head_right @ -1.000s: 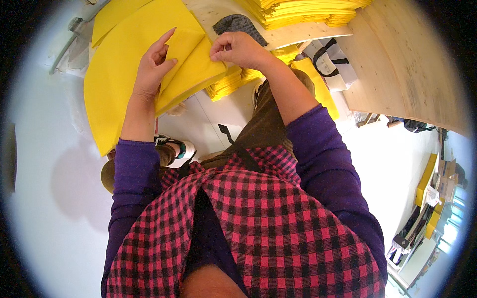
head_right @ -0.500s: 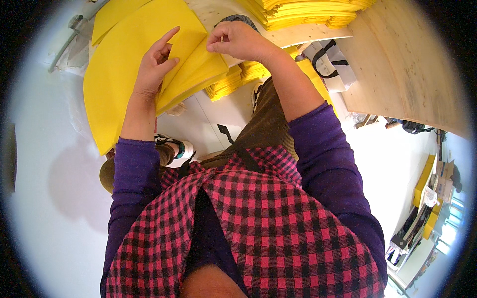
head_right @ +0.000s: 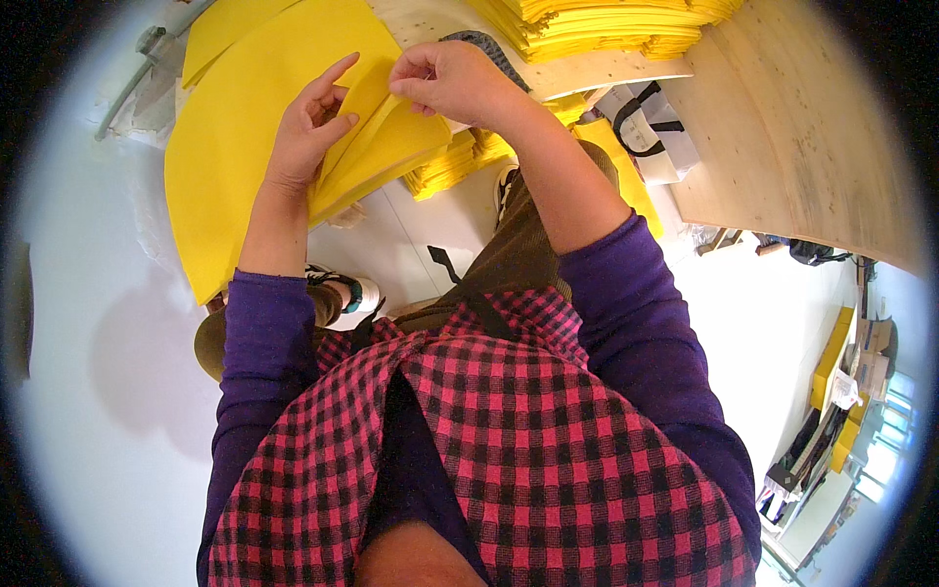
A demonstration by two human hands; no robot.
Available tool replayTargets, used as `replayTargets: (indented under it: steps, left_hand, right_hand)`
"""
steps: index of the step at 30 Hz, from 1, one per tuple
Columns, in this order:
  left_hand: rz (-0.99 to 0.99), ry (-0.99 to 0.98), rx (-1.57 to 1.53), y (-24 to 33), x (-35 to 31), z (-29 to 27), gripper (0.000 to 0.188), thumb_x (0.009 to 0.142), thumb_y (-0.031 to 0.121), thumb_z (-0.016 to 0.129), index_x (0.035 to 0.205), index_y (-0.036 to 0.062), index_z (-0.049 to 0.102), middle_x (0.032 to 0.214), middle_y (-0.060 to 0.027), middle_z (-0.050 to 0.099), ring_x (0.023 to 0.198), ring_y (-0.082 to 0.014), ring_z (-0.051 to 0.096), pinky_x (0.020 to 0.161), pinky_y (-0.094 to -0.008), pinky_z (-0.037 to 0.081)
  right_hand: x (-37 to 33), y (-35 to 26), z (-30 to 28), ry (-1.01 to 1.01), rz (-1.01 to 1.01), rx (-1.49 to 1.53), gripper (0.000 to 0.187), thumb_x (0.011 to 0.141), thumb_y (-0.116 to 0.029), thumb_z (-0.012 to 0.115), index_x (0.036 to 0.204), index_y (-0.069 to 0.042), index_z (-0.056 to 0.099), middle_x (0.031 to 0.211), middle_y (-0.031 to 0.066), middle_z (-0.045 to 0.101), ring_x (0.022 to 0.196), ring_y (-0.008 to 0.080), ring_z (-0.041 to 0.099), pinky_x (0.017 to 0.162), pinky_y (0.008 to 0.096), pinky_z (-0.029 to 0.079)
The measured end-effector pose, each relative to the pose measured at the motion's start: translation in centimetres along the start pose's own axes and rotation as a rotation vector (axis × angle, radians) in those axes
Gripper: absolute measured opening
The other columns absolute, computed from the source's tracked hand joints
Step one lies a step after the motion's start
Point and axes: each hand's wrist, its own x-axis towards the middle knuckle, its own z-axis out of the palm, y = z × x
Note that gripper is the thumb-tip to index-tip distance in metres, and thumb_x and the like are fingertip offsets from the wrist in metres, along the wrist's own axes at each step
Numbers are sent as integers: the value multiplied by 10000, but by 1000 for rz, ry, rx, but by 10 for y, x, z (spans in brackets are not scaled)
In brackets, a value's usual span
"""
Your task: The person sits on the floor and repeatedly folds yellow foam sheets in half, aligning edges and stacking them. The person handles the sheets by hand without tools, creating a growing stack of folded pieces.
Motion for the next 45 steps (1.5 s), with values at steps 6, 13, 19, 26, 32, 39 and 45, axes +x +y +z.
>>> replayTargets:
  steps: [6, 13, 19, 26, 32, 39, 45]
  left_hand:
    - [5, -22, 2, 2, 0, 0, 637, 738, -11, 632, 1351, 115, 508, 925, -5, 548, 854, -96, 526, 804, -209, 422]
    - [45, -14, 58, 3, -3, -1, 683, 726, 29, 684, 1372, 118, 483, 935, -13, 556, 867, -119, 528, 821, -235, 428]
    - [72, -16, 91, 0, 1, 0, 711, 718, -15, 651, 1391, 113, 458, 934, -11, 553, 876, -120, 532, 829, -237, 430]
    - [40, 0, -16, 3, -1, 3, 699, 728, -88, 569, 1396, 72, 437, 989, -44, 591, 952, -134, 561, 876, -230, 421]
    - [48, 8, -5, 2, -1, 4, 690, 730, -80, 576, 1390, 75, 446, 952, -32, 595, 911, -116, 565, 834, -215, 428]
    - [54, 21, 30, 0, -1, 1, 678, 725, -64, 597, 1371, 103, 482, 885, 10, 538, 836, -84, 518, 780, -189, 405]
    - [28, 0, 79, 4, -1, 0, 682, 729, -52, 607, 1377, 118, 478, 902, 11, 542, 828, -79, 519, 772, -193, 412]
  right_hand:
    - [-2, -8, 11, -42, 67, 162, 219, 900, -222, 627, 967, -15, 653, 803, 20, 640, 719, 103, 628, 685, 243, 528]
    - [10, -15, 17, -59, 65, 219, 303, 908, -281, 616, 1054, -19, 661, 924, 59, 664, 831, 127, 648, 773, 248, 517]
    - [12, -8, 18, -13, -9, 269, 298, 910, -244, 607, 1103, -19, 640, 976, 58, 663, 931, 116, 622, 824, 255, 496]
    - [-8, 27, -11, -24, -2, -94, 231, 786, -169, 727, 990, -67, 694, 793, -22, 605, 707, 95, 533, 667, 226, 434]
    - [-13, 43, -7, -86, -83, -163, 218, 734, -115, 742, 941, -65, 694, 788, -7, 579, 733, 104, 520, 664, 253, 432]
    - [-1, 37, -8, -97, -100, -255, 112, 793, -90, 708, 877, -28, 668, 831, 0, 560, 798, 109, 550, 715, 242, 453]
    - [5, 26, -12, -81, -168, -295, 146, 810, -151, 690, 885, -27, 676, 835, 29, 588, 784, 142, 570, 716, 270, 465]
